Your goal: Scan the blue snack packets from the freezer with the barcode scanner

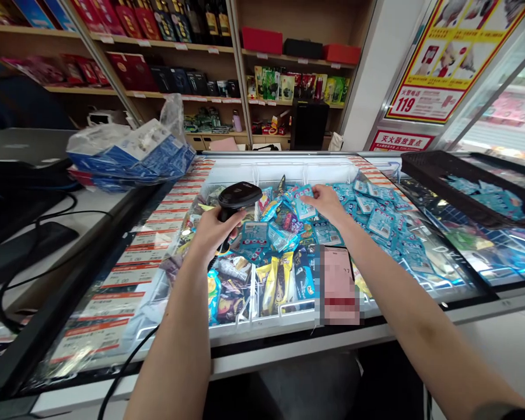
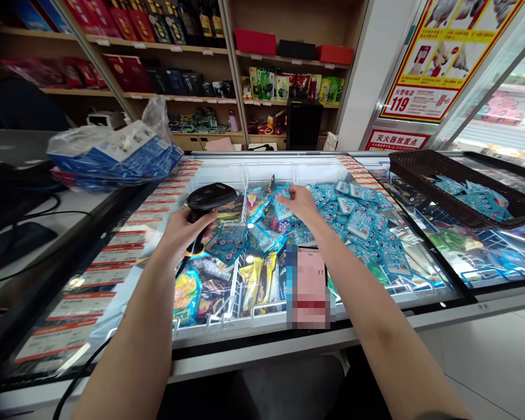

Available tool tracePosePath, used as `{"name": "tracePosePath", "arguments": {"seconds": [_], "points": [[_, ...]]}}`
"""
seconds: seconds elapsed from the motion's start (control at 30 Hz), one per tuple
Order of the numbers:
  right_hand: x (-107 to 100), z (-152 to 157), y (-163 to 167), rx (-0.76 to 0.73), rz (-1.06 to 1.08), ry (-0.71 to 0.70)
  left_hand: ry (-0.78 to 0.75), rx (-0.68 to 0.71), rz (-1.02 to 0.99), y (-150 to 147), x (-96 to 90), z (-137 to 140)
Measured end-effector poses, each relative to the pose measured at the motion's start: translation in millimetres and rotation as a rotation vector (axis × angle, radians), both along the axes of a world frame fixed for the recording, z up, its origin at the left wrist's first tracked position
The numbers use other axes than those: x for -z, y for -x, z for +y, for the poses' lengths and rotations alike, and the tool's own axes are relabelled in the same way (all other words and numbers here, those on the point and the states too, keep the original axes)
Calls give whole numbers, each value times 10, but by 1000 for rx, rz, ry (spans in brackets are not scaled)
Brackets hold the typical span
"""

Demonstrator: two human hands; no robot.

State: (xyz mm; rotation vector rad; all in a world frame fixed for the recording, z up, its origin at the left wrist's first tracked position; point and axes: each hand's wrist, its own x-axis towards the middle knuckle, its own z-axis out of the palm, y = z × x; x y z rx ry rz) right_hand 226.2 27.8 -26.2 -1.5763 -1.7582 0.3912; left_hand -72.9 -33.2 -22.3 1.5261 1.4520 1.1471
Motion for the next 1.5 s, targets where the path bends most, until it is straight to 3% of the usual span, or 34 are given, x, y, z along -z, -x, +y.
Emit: {"name": "tracePosePath", "arguments": {"seconds": [0.13,0.23,0.47,0.7,1.5], "points": [[82,-224,-272,89,505,76,-4,39,76,-61,23,-7],[182,-323,-342,79,633,70,-3,93,130,-95,28,-13],[385,-261,-354,14,706,27,45,208,152,-163,-61,-72],[437,-273,-313,14,698,70,40,365,211,-240,-123,-133],[544,-210,-327,-2,644,68,108,498,198,-263,-179,-165]]}}
